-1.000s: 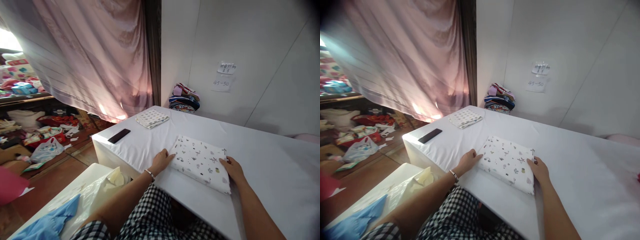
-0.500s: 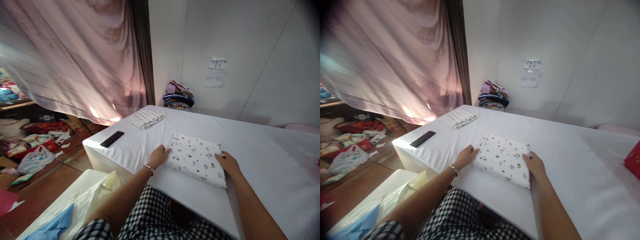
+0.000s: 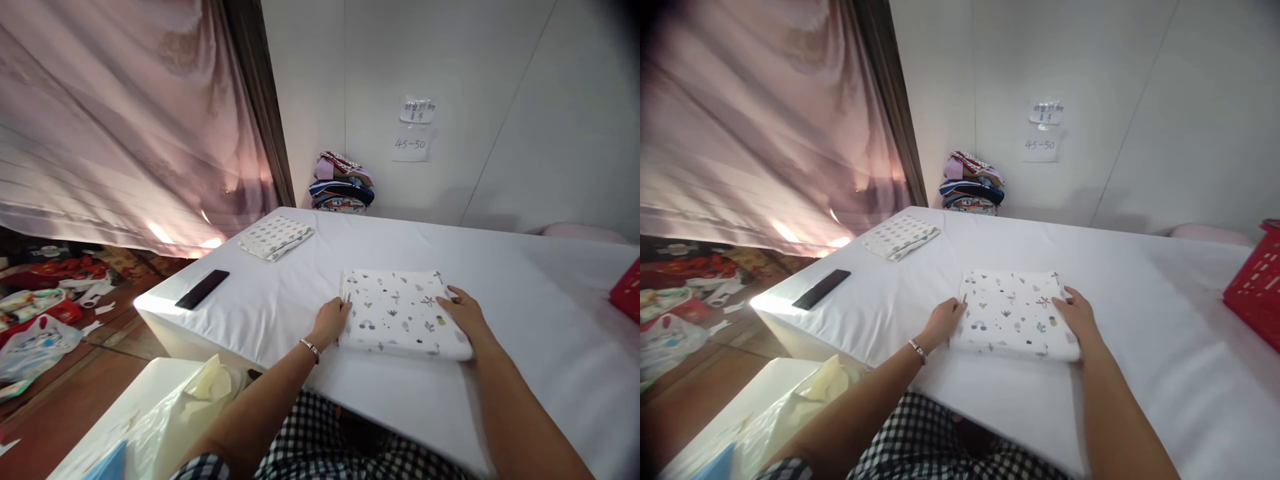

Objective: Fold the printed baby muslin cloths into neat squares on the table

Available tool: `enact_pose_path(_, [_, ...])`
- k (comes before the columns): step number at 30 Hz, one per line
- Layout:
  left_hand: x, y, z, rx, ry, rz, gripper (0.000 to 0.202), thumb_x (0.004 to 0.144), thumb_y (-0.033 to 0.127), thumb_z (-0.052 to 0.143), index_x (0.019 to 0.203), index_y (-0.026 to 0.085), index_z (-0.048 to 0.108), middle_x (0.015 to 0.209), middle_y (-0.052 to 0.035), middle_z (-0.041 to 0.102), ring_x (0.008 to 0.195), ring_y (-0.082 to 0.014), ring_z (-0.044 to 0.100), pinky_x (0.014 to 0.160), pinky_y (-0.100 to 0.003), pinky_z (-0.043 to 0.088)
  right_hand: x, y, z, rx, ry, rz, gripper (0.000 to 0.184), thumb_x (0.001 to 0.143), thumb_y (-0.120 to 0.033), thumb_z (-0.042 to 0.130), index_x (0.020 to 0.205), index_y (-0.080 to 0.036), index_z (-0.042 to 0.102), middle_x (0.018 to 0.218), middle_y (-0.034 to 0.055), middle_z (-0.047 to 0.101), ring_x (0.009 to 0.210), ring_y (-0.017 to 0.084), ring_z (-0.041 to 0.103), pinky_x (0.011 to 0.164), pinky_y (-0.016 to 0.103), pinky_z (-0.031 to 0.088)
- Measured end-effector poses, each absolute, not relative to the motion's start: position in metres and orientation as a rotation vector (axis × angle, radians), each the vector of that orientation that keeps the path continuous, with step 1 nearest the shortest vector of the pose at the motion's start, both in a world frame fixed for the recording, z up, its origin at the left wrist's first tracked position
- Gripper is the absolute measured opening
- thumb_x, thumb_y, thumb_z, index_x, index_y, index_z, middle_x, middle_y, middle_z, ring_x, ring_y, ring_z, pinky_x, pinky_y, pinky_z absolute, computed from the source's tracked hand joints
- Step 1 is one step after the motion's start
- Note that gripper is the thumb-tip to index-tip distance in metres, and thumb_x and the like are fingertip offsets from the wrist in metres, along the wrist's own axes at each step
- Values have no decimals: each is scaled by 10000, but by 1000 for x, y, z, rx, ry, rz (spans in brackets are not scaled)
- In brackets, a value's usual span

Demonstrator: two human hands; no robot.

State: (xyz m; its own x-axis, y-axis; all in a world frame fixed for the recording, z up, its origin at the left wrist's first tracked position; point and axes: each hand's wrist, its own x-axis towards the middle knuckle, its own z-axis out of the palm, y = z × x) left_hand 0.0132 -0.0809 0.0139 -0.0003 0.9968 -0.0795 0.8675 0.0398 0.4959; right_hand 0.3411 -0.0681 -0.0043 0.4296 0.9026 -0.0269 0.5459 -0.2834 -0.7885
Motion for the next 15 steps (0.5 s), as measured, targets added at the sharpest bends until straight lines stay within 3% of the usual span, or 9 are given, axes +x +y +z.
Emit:
enact_pose_path(5, [10,-78,20,1937,1901,366,360,892,412,319,772,187,573,841,-94,666,814,-227,606,665,-297,393,351,-75,0,-1976,-1324,696,537,713,-452,572,1151,-142,594,913,90,670,781,211,620,686,300,469])
enact_pose_path(8, [9,-70,27,1871,1929,400,402,887,481,297,793,196,565,839,-82,664,802,-227,605,653,-298,396,348,-81,6,-2046,-1408,497,553,750,-474,512,1201,-155,551,1008,95,649,820,216,611,732,332,469])
enact_pose_path(12, [19,-60,31,1807,1947,407,454,830,603,346,859,199,552,858,-79,660,805,-235,606,646,-297,407,320,-93,18,-1877,-1607,114,496,836,-465,394,1236,-195,510,1222,87,551,1010,236,553,846,377,448])
enact_pose_path(15, [26,-54,26,1872,1965,363,374,846,523,382,907,193,547,923,-103,657,868,-249,603,685,-309,413,288,-101,18,-1669,-1930,142,457,871,-441,368,1237,-208,509,1277,83,518,1160,242,471,952,397,396])
